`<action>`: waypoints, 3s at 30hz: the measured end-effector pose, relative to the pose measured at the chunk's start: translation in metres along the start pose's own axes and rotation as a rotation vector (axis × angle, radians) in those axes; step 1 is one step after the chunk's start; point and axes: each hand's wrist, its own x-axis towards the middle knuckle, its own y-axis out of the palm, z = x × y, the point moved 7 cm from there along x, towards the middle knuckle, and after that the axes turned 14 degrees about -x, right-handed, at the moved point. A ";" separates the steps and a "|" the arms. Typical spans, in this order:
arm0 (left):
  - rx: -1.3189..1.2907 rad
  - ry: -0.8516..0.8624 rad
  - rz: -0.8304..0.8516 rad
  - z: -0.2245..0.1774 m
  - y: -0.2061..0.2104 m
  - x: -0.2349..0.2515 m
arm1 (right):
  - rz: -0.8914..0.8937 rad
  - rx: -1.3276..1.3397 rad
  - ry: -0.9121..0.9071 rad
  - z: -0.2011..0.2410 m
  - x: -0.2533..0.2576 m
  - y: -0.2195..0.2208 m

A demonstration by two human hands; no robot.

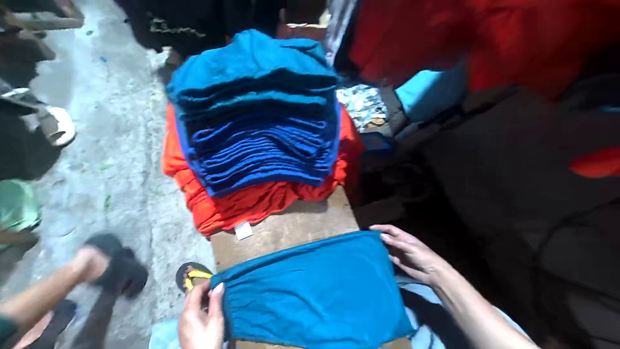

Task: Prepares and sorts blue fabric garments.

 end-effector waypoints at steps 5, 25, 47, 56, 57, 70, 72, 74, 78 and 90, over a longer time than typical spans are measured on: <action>-0.277 -0.180 0.045 0.019 -0.008 0.004 | -0.188 0.167 -0.123 0.007 -0.004 0.010; -0.660 -0.352 0.008 0.045 -0.003 0.012 | -0.236 0.045 -0.129 0.022 -0.007 0.029; -0.957 -0.460 0.022 0.062 0.001 0.022 | -0.305 0.001 -0.195 0.023 0.008 0.017; -0.910 -0.425 0.024 0.062 0.002 0.023 | -0.248 0.066 -0.143 0.022 0.008 0.022; -0.907 -0.428 0.020 0.060 0.002 0.023 | -0.229 0.093 -0.148 0.022 0.007 0.023; -0.836 -0.418 0.109 0.064 -0.008 0.027 | -0.209 0.074 -0.182 0.032 0.009 0.037; -0.830 -0.410 0.106 0.065 -0.009 0.028 | -0.229 0.093 -0.203 0.036 0.011 0.038; -0.826 -0.407 0.098 0.064 -0.009 0.028 | -0.222 0.120 -0.221 0.038 0.013 0.040; -0.813 -0.423 0.092 0.063 -0.010 0.026 | -0.142 0.151 -0.215 0.037 0.014 0.041; -0.822 -0.385 0.027 0.048 -0.002 0.025 | -0.436 -0.542 -0.480 0.066 -0.008 0.037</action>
